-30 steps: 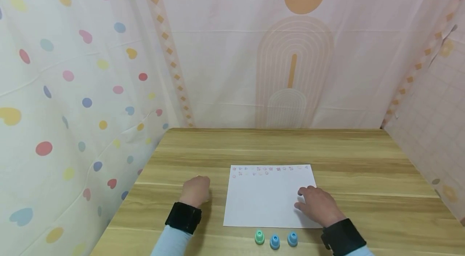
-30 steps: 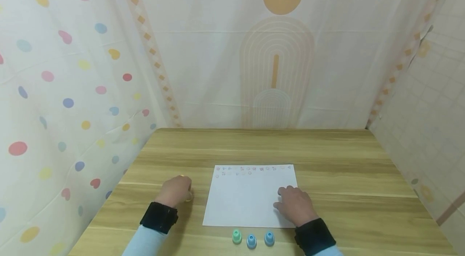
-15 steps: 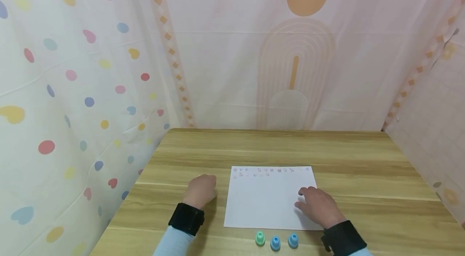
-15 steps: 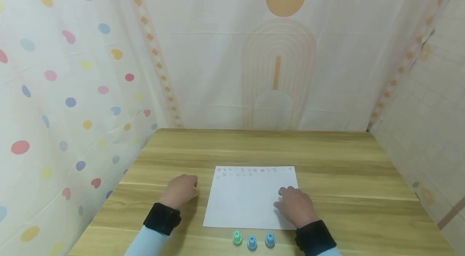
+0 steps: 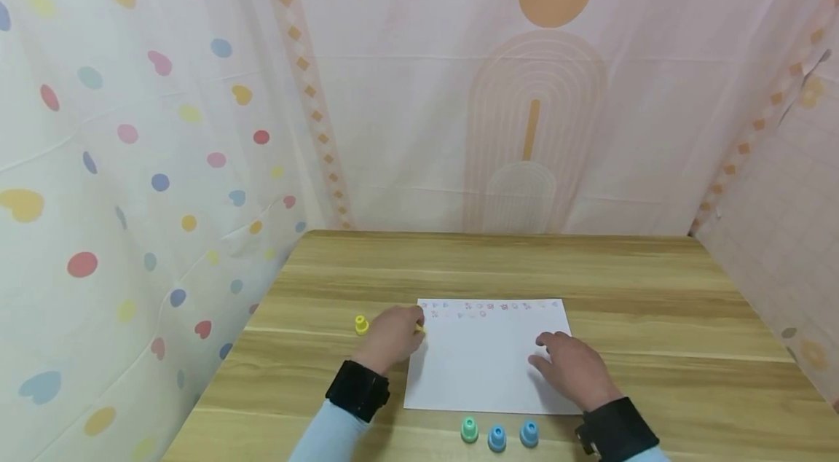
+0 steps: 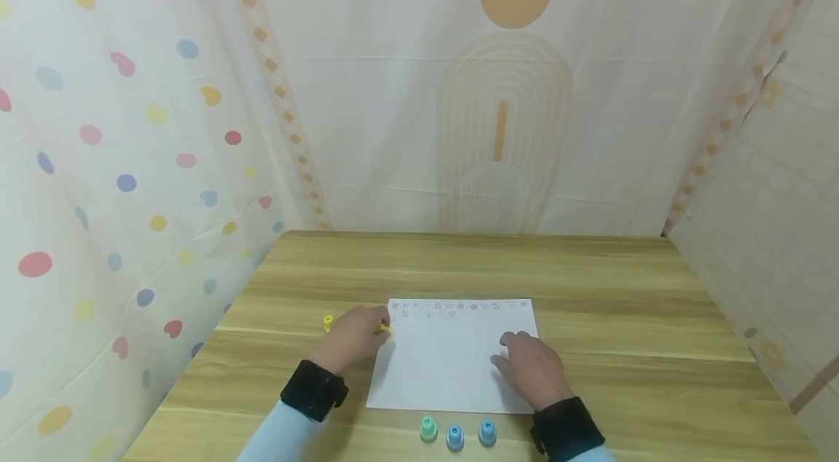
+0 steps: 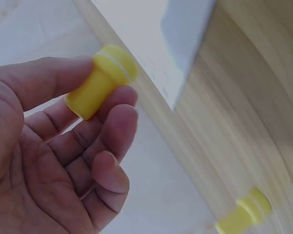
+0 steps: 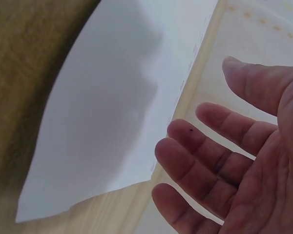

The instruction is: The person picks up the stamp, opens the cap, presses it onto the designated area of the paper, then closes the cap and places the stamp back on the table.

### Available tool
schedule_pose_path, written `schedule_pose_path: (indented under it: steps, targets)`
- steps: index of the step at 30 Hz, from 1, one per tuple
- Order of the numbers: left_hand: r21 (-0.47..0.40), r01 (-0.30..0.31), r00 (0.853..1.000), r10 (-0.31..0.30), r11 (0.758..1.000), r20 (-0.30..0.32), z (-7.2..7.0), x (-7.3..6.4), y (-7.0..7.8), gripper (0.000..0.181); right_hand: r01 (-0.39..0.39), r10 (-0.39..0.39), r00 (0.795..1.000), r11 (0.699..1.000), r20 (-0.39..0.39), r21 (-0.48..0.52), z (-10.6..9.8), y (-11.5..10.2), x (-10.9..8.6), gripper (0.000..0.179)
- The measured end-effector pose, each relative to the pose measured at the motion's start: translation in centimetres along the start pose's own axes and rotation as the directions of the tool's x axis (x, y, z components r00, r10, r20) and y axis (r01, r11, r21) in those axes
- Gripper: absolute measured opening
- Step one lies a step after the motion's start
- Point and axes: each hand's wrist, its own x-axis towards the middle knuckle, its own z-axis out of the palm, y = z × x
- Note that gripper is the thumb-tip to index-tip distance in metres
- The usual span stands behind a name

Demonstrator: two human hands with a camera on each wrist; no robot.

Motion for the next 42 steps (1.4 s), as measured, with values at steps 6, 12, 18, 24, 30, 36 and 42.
schedule_pose_path:
  steps: [6,12,18,24,30,36,42]
  targets:
    - [-0.033,-0.039,0.999,0.039,0.999,0.008,0.4,0.7,1.9,0.009,-0.012,0.012,1.000,1.000,-0.023,0.017,0.1,-0.2,0.2,0.030]
    - [-0.114,-0.059,0.998,0.060,0.992,0.008,0.4,1.2,3.8,0.015,-0.021,0.024,0.999,0.998,-0.040,0.061,0.1,-0.4,0.3,0.028]
    - [-0.160,-0.117,0.993,0.116,0.980,-0.014,0.5,1.4,5.2,0.017,-0.047,0.053,0.998,0.978,-0.021,0.202,0.1,-0.4,0.3,0.028]
    - [-0.228,-0.143,0.990,0.144,0.963,-0.014,0.6,1.6,6.6,0.019,-0.074,0.079,0.997,0.944,-0.001,0.322,-0.1,-0.5,0.7,0.030]
    - [-0.317,-0.185,0.982,0.188,0.930,-0.023,1.1,1.7,7.8,0.018,-0.108,0.112,0.994,0.910,0.015,0.401,-0.1,-0.5,1.0,0.034]
    - [-0.363,-0.261,0.965,0.254,0.895,-0.069,1.5,1.8,8.7,0.015,-0.174,0.151,0.985,0.778,0.089,0.603,-0.3,-0.8,1.0,0.042]
    - [-0.379,-0.332,0.942,0.323,0.864,-0.089,1.7,1.6,9.5,0.015,-0.161,0.107,0.987,0.627,0.120,0.762,-0.3,-1.1,0.9,0.044]
